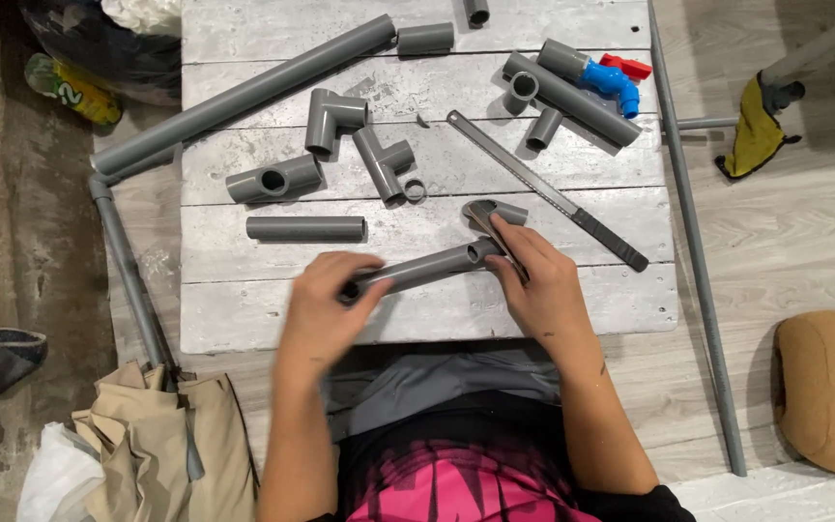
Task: Deburring and smoothing the edges of PVC pipe segments using a hacksaw blade and a metal file.
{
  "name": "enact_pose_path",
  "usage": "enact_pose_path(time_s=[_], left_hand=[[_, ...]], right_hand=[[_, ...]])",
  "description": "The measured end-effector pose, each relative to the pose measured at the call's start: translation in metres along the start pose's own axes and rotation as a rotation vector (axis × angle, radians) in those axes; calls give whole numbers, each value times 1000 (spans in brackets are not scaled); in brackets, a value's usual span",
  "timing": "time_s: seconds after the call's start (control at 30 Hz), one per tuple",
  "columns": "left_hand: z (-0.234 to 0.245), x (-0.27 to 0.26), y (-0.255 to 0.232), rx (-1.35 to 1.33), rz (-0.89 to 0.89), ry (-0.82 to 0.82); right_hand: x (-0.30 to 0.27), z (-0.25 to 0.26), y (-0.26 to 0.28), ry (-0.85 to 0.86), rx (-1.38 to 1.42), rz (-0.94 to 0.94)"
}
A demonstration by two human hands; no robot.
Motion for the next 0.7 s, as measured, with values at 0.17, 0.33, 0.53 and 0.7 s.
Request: enact_pose_path(time_s=[0.17,0.33,0.53,0.7], left_hand=[[-55,0,-25,400,-227,-69],[-79,1,-12,525,-225,-122],[-86,-6,-10,579,-246,-235],[-86,-4,-11,593,-234,-246]], right_hand=[[-6,7,5,-75,-162,27],[-26,8,6,5,-88,-8],[-35,-5,17,153,-122,-119],[-33,-16,20,210,-164,-154]])
Point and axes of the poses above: each hand's wrist, its own x-axis towards the middle knuckle, its own z-axis out of the back of the hand, y = z × x, the point moved 5 cm from there along x, towards the middle knuckle, and after that the axes turned 12 degrees about -x, right-handed, at the moved point
